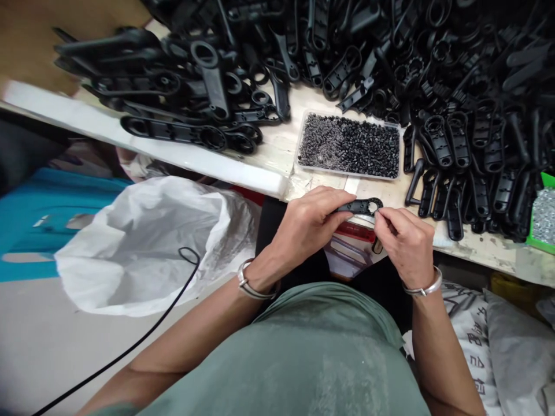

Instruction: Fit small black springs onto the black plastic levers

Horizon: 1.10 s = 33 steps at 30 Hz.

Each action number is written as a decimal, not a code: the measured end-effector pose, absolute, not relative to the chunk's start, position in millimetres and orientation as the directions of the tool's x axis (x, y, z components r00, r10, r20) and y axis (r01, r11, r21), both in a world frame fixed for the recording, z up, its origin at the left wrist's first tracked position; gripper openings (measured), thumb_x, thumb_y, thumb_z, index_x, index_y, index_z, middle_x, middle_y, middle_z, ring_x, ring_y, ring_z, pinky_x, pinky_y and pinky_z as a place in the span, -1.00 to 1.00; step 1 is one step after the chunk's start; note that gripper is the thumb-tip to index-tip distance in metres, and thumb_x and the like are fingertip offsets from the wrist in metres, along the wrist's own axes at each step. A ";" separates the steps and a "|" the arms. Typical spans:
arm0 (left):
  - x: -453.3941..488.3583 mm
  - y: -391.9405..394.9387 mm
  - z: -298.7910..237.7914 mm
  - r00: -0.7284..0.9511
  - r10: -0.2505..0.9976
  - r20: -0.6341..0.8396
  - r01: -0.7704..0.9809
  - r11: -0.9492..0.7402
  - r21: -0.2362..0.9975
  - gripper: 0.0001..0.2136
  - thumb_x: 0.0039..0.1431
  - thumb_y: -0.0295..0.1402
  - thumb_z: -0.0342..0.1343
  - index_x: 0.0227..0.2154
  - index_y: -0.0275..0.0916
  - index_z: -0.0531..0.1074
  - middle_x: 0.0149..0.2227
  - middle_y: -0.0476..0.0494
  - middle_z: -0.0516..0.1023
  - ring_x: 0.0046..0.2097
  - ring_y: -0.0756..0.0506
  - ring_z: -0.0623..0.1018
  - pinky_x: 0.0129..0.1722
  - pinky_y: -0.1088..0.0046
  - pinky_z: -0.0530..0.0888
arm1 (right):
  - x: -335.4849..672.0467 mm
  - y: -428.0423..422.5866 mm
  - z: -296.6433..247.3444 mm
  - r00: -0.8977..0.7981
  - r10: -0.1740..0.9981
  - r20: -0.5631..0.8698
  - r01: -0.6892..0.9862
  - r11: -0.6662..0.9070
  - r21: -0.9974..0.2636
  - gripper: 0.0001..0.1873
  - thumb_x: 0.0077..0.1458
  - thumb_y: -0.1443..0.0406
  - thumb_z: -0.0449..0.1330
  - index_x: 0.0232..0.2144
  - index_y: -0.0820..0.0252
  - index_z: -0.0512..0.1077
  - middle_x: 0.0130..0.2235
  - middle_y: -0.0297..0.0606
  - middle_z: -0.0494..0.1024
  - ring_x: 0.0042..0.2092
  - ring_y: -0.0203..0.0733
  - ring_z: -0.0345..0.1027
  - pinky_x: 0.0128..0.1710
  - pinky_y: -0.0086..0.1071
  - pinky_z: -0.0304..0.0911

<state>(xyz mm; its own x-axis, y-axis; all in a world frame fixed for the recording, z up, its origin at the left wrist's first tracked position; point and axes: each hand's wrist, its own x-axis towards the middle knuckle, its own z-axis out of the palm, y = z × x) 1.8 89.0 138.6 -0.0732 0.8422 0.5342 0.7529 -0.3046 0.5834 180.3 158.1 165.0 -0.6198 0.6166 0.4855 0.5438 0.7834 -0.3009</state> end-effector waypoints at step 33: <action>9.2 112.9 150.8 0.073 0.927 0.367 0.854 -0.248 0.457 -0.84 0.31 -0.48 0.03 -0.28 -0.29 0.53 -0.36 -0.11 0.62 -0.28 -0.10 0.58 -0.22 0.36 0.34 | 184.3 152.0 163.8 -0.528 0.736 0.423 0.613 0.676 -0.409 -0.87 0.17 0.35 0.20 -0.41 0.17 0.54 -0.48 -0.33 0.56 -0.51 -0.29 0.37 -0.43 -0.44 0.28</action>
<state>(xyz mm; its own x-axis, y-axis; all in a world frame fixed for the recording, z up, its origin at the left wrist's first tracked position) 9.2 112.9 150.8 0.0729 0.9274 0.3668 0.8543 -0.2478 0.4569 184.3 152.0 163.8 -0.5282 0.7361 0.4234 0.6133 0.6755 -0.4094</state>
